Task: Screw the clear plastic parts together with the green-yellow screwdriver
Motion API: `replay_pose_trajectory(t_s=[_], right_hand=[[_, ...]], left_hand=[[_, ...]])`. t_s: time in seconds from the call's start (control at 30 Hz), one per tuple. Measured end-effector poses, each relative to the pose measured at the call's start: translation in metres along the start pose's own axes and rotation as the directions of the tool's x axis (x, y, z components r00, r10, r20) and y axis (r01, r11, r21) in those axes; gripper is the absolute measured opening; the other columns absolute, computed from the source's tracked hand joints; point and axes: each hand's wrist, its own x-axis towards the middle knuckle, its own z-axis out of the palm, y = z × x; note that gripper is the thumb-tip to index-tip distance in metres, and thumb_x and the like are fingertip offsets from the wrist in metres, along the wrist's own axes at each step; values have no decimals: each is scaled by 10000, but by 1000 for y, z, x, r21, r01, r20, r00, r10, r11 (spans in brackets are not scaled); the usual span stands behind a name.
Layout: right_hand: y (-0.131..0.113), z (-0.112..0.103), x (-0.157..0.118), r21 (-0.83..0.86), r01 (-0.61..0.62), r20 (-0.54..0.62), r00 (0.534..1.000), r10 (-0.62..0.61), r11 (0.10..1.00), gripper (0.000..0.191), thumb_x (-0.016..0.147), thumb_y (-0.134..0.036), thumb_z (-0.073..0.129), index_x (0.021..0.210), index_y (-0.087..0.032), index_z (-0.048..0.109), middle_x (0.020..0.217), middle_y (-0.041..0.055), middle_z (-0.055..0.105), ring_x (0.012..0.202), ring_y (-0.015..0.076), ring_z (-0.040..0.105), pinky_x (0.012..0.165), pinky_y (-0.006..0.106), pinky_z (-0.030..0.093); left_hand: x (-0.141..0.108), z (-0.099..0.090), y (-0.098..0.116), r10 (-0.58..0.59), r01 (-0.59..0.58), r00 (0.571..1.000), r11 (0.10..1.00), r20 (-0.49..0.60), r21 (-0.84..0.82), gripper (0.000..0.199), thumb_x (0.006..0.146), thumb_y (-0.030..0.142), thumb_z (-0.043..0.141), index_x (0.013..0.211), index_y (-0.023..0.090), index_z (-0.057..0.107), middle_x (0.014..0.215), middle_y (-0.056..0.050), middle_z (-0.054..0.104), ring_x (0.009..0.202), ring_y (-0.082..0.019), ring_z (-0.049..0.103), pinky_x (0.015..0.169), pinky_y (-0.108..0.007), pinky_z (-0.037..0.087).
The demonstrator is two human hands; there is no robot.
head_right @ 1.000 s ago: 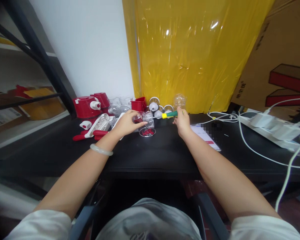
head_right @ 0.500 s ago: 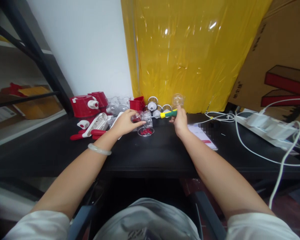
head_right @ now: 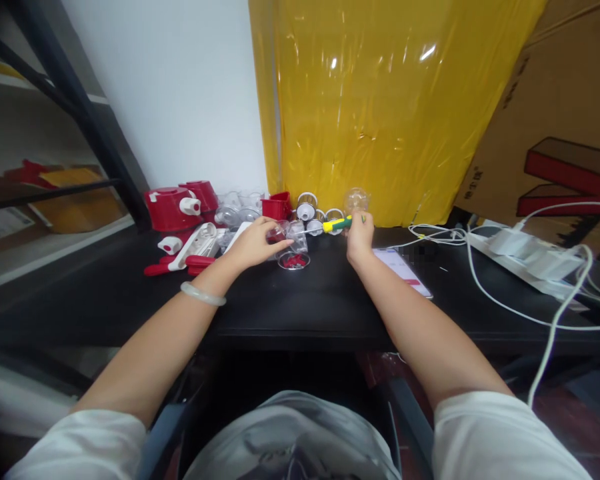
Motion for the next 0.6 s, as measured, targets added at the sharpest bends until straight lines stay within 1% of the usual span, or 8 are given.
replay_pose_trajectory(t_s=[0.07, 0.17, 0.23, 0.33, 0.43, 0.5, 0.6], right_hand=[[0, -4, -1, 8, 17, 25, 1000, -17, 1000, 324, 836, -515, 631, 868, -247, 452, 712, -74, 482, 485, 73, 436, 443, 219, 376], [0, -9, -4, -36, 12, 68, 998, -10, 999, 372, 847, -583, 614, 863, -247, 455, 682, -77, 461, 477, 76, 425, 437, 219, 375], [1, -12, -4, -80, 22, 74, 997, -16, 997, 416, 864, -643, 572, 845, -248, 445, 655, -76, 444, 482, 85, 428, 437, 222, 377], [3, -16, -2, -170, 71, 68, 996, -60, 983, 487, 869, -720, 519, 801, -246, 428, 623, -71, 413, 495, 98, 435, 447, 231, 383], [4, -18, 1, -241, 95, 71, 994, -80, 966, 526, 848, -757, 520, 778, -242, 440, 624, -62, 418, 519, 108, 450, 465, 246, 400], [4, -18, 2, -242, 83, 71, 995, -68, 967, 523, 841, -754, 531, 777, -242, 443, 627, -61, 419, 530, 113, 458, 474, 252, 411], [4, -18, 3, -199, 67, 90, 995, -50, 978, 500, 848, -734, 540, 796, -246, 444, 622, -67, 408, 530, 112, 458, 486, 249, 414]], left_hand=[[0, -1, 0, 5, -5, 1000, 1000, 9, 3, 455, 862, 609, 668, 1005, 178, 674, 1184, -113, 627, 1053, -282, 651, 991, -428, 517], [1, -1, 0, 2, -2, 1000, 1000, 10, -5, 447, 861, 598, 674, 1010, 176, 673, 1182, -115, 627, 1064, -284, 648, 994, -432, 517], [1, 0, -1, 3, -3, 1000, 1000, 9, -11, 452, 861, 597, 676, 1019, 173, 673, 1181, -118, 629, 1058, -284, 650, 985, -434, 520], [0, 1, -2, 11, -11, 1000, 1000, 3, -9, 452, 865, 592, 676, 1031, 171, 674, 1174, -118, 633, 1044, -280, 655, 973, -431, 523], [0, 2, -4, 16, -16, 1000, 1000, -1, -8, 459, 866, 597, 675, 1044, 174, 674, 1174, -115, 636, 1045, -276, 655, 977, -426, 521], [1, 2, -5, 20, -20, 1000, 1000, -4, -11, 467, 863, 604, 675, 1050, 175, 673, 1179, -114, 636, 1050, -277, 654, 982, -427, 520], [1, 2, -6, 25, -25, 1000, 1000, -6, -16, 471, 860, 612, 675, 1044, 179, 675, 1174, -109, 636, 1051, -278, 655, 972, -425, 524]])
